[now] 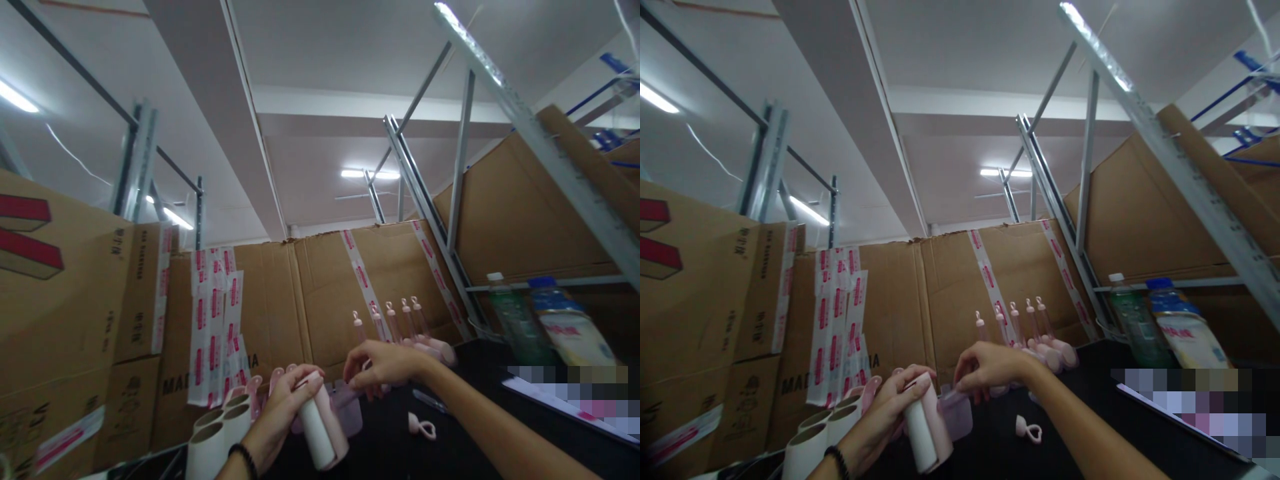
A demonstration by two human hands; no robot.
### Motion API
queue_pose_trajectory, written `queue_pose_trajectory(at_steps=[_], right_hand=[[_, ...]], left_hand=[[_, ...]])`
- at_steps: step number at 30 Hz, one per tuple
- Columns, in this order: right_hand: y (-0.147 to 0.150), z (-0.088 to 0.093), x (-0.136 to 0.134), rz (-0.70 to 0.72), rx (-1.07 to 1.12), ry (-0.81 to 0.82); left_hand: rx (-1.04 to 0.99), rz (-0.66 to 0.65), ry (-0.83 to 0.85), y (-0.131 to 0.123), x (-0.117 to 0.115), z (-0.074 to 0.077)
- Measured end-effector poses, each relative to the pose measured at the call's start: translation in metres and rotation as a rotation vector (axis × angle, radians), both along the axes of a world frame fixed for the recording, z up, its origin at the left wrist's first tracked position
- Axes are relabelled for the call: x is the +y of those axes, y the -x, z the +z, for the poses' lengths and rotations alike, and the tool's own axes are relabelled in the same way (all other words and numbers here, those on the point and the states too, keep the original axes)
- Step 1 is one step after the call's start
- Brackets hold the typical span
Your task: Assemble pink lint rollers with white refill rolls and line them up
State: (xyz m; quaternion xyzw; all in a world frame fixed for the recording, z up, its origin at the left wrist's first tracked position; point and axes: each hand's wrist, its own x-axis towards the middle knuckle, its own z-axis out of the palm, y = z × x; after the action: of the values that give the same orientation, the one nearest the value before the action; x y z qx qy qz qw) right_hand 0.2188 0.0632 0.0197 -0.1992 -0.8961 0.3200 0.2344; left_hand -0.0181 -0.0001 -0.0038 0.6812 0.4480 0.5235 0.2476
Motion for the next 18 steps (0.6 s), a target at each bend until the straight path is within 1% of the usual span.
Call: queue_pose_trajectory(at_steps=[4,7,9,12,15,18], right_hand=[[0.000,0.005,-0.001,-0.035,0.230,-0.064],[0.004,0.005,0.001,-0.047,0.352,-0.119],[0.009,0.002,0.003,-0.039,0.387,-0.116],[0.016,-0.004,0.008,-0.012,0.408,-0.062],[0.021,-0.008,0.010,0.009,0.417,-0.030],[0.022,-0.008,0.007,0.016,0.415,-0.016]], left_hand=[[0.021,-0.011,-0.042,0.002,0.006,-0.002],[0.078,-0.037,-0.001,0.001,0.009,-0.004],[0.153,-0.071,0.062,-0.001,0.010,-0.006],[0.243,-0.137,0.114,-0.004,0.010,-0.007],[0.255,-0.166,0.125,-0.007,0.009,-0.008],[0.254,-0.175,0.110,-0.012,0.008,-0.006]])
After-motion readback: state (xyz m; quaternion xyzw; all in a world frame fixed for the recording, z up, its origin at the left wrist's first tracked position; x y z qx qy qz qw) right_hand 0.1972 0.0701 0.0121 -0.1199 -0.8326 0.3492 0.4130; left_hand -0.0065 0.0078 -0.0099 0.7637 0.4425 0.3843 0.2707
